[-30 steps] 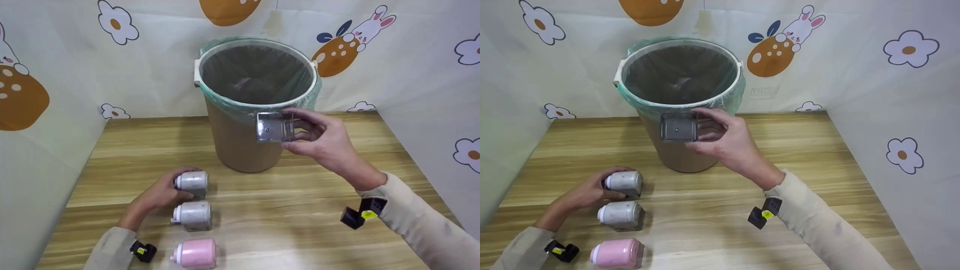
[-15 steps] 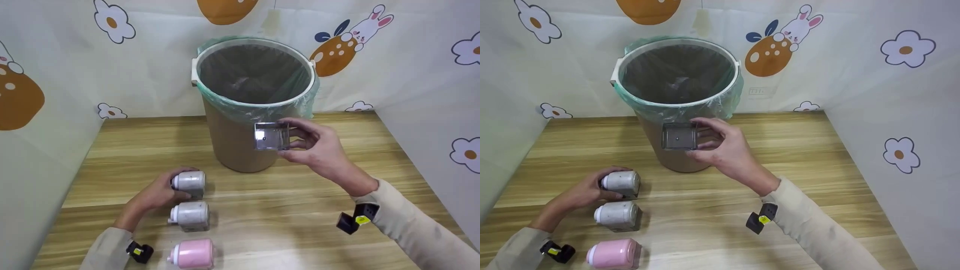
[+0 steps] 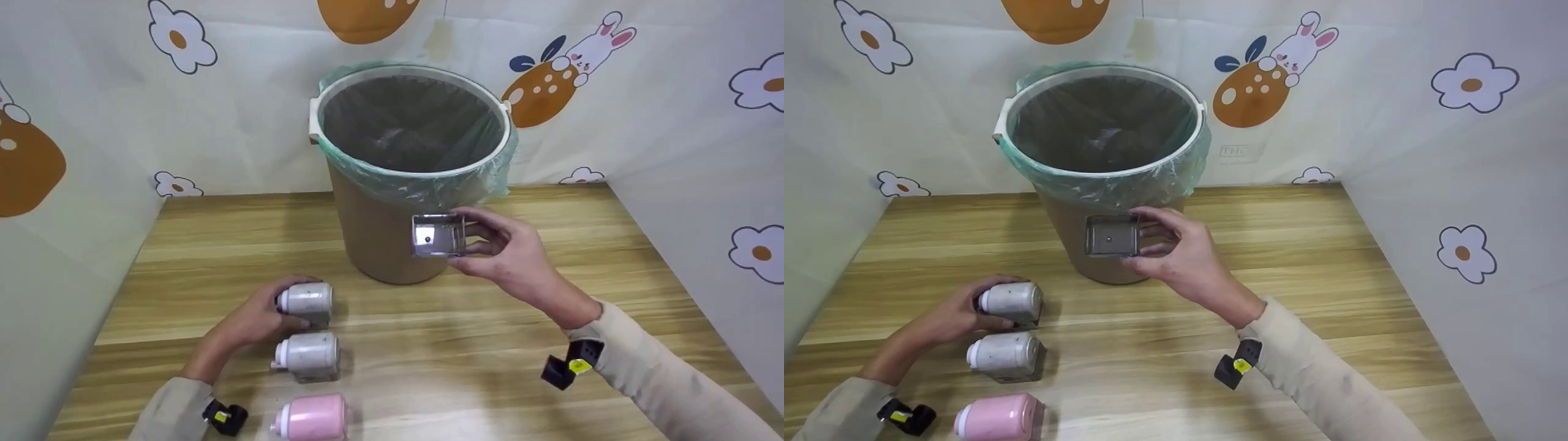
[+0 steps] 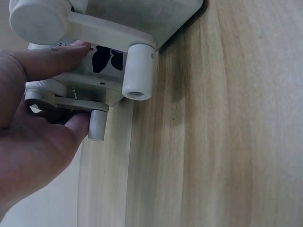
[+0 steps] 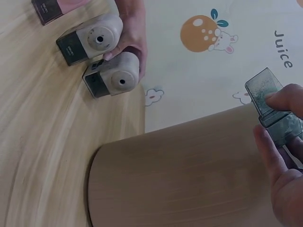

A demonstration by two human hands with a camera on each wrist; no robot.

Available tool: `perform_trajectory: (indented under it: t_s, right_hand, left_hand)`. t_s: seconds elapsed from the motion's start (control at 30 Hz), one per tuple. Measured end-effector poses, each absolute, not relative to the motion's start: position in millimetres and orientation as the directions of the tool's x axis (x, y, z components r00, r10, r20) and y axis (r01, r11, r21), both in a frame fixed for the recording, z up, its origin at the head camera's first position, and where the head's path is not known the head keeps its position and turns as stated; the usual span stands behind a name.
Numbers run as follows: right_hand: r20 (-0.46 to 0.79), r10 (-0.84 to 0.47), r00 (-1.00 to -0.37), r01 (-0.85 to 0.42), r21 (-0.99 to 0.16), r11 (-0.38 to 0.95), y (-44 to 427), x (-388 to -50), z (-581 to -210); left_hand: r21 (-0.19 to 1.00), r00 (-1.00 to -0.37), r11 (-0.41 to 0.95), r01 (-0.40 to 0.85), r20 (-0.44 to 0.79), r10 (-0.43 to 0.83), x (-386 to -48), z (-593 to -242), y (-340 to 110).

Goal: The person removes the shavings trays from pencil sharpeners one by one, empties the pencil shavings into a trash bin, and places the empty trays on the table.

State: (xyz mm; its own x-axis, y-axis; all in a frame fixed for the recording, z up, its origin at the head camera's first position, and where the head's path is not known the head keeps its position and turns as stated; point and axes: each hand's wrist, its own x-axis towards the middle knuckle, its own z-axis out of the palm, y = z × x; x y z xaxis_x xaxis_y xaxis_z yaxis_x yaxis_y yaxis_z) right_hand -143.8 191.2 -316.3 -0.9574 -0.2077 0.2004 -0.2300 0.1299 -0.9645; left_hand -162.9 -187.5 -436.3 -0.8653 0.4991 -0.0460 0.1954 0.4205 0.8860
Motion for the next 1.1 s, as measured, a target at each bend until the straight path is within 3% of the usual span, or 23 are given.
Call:
perform_trajectory:
  t_s: [0.63,1.1]
  right_hand:
    - [0.215,-0.230,-0.949,-0.253,-0.955,0.154,191,-145,-343]
    - [0.143,-0.221,-0.965,-0.177,-0.973,0.146,193,-149,-364]
  left_hand:
    - [0.905,-0.864,0.390,0.170,-0.054,0.501,-164,-438,-186]
    - [0.900,-0.864,0.392,0.189,-0.037,0.502,-165,-438,-186]
